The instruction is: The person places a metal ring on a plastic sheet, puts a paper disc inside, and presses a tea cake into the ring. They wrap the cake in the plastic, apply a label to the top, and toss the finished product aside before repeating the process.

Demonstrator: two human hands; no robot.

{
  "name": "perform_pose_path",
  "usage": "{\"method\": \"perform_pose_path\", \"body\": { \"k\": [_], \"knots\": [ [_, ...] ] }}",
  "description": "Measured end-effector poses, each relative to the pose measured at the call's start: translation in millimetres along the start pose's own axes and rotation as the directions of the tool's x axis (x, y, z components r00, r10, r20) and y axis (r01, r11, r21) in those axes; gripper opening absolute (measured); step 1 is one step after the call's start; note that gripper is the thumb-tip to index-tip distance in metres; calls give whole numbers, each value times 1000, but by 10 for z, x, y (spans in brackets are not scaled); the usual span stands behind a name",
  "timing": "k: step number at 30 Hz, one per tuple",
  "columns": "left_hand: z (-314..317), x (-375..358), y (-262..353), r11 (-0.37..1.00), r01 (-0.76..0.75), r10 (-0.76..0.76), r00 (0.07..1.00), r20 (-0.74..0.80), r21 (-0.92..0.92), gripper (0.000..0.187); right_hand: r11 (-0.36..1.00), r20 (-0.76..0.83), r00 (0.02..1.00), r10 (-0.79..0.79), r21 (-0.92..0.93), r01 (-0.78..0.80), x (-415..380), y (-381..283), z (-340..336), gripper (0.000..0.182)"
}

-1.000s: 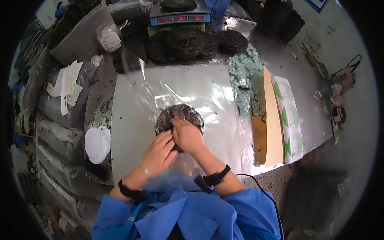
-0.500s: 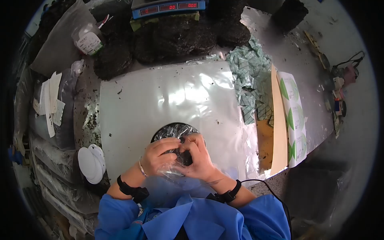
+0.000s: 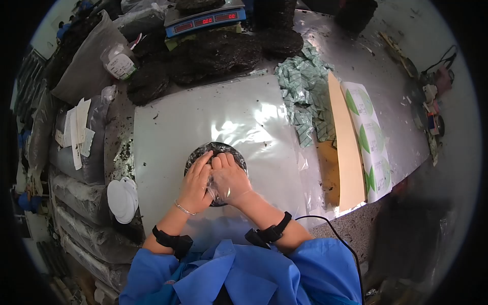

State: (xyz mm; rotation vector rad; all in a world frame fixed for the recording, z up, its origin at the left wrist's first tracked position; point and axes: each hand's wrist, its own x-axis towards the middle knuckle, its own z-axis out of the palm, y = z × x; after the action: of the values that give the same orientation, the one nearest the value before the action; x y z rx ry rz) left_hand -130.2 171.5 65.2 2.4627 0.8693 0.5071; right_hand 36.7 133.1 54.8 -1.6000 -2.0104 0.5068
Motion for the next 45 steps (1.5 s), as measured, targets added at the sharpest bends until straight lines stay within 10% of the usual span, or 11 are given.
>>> {"method": "perform_pose_path", "body": {
  "k": [5,9,13,15,19,27,31,36,40,42,45],
  "knots": [
    [92,40,19,988,8,-8,1000,0,154,70,986,58,998,26,160,-35,-336,-86,-245,26],
    [60,16,-87,936,67,-90,995,-52,-346,92,885,82,918,388,-311,-347,194,-317,195,10],
    [-96,35,-12,994,85,-74,989,130,-75,75,963,365,898,248,-192,-188,292,-66,-53,17],
    [17,37,43,960,-59,20,990,143,275,58,836,-64,993,96,547,-46,-110,261,-544,8],
    [41,21,54,951,-62,25,992,127,303,52,706,-816,403,415,10,-708,-564,1708,-778,28],
    [73,48,20,977,-4,-11,997,71,213,57,790,-624,565,540,607,-85,-429,734,-1004,18],
    [61,64,46,992,117,-118,993,0,-52,76,950,-180,968,177,-226,-216,-54,-10,-30,12],
    [116,64,84,971,50,-61,997,39,233,62,991,-192,981,22,132,4,-465,82,-646,24],
    [111,54,64,967,48,-65,996,60,251,59,463,-704,591,394,-404,-789,-1505,989,-1145,85],
    [96,25,75,967,43,-59,997,57,252,59,193,-482,319,816,-293,-937,-2162,1999,-1562,26],
    [64,61,111,967,40,-60,996,73,252,60,-123,-696,37,717,-178,-976,-2365,2292,-2531,22]
  ]
}}
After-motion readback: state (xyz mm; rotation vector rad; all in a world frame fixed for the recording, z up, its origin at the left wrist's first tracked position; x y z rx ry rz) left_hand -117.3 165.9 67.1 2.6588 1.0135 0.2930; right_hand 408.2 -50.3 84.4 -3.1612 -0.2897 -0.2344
